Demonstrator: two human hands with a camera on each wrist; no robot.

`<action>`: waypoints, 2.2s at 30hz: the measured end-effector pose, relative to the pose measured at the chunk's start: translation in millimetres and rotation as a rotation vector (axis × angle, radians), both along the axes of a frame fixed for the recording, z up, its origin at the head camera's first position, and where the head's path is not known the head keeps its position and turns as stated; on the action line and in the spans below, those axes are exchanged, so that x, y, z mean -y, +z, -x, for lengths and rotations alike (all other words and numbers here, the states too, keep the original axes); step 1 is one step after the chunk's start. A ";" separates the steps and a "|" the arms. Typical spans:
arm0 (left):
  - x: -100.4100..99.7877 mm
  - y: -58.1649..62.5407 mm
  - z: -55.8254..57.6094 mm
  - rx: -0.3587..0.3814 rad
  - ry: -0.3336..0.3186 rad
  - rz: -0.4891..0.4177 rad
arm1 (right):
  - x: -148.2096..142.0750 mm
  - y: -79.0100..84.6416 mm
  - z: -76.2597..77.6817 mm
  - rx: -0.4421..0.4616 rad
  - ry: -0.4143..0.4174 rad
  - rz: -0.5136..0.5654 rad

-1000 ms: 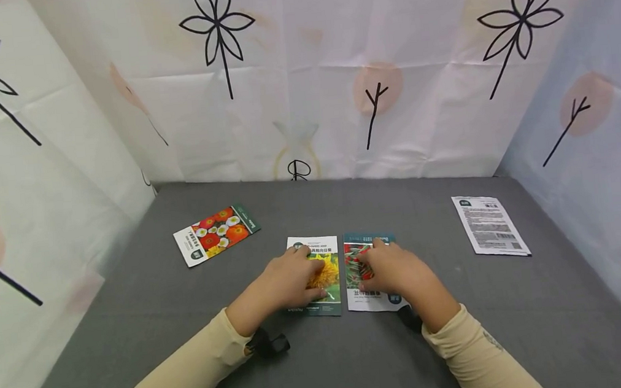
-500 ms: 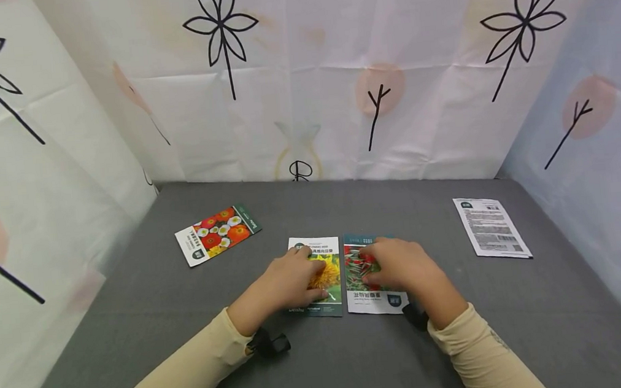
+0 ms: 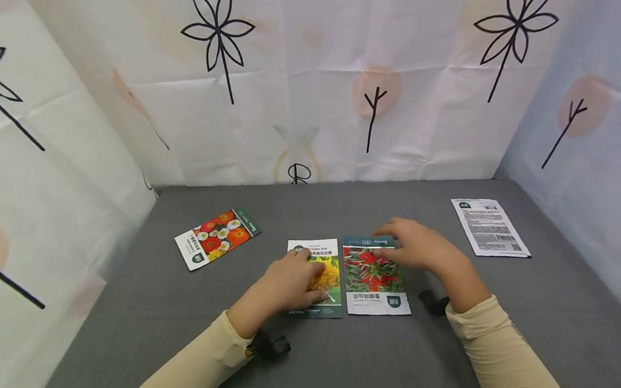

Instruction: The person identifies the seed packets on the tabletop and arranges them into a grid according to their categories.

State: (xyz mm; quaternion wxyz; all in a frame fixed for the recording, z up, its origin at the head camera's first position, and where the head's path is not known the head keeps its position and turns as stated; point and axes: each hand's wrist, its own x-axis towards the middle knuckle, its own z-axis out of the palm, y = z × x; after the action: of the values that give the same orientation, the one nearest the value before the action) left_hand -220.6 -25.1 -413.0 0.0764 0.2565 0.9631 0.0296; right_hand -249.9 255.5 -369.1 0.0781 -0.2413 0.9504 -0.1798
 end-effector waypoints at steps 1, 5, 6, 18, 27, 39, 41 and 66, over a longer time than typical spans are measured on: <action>0.0 0.1 -0.2 0.002 0.001 0.000 | -3.8 0.0 1.4 -0.010 -0.008 0.016; -0.3 0.7 -0.7 0.001 0.003 0.004 | -18.5 -0.2 6.6 -0.057 -0.047 0.079; -0.5 0.8 -0.6 0.000 0.003 0.006 | -22.1 0.0 7.9 -0.066 -0.058 0.096; -1.0 1.3 -1.1 0.002 0.001 0.013 | -72.1 0.9 18.4 -0.106 -0.222 0.176; -1.3 -0.9 0.4 0.006 -0.001 0.020 | -112.6 -8.0 23.6 -0.082 -0.303 0.097; -1.6 -0.7 0.1 0.002 0.000 0.028 | -160.8 -14.5 22.1 -0.050 -0.377 0.035; -1.6 -1.2 0.0 -0.001 0.000 0.030 | -165.8 -16.3 21.3 -0.044 -0.393 0.003; -1.3 -0.4 -0.5 -0.003 -0.004 0.031 | -182.3 -33.5 27.6 0.101 -0.330 -0.100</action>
State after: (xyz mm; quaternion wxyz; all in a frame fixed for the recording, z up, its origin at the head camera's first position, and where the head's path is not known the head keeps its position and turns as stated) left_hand -220.1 -23.8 -413.3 0.0790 0.2575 0.9630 0.0141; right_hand -277.5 437.8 -402.6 0.1068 -0.0687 0.9798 -0.1547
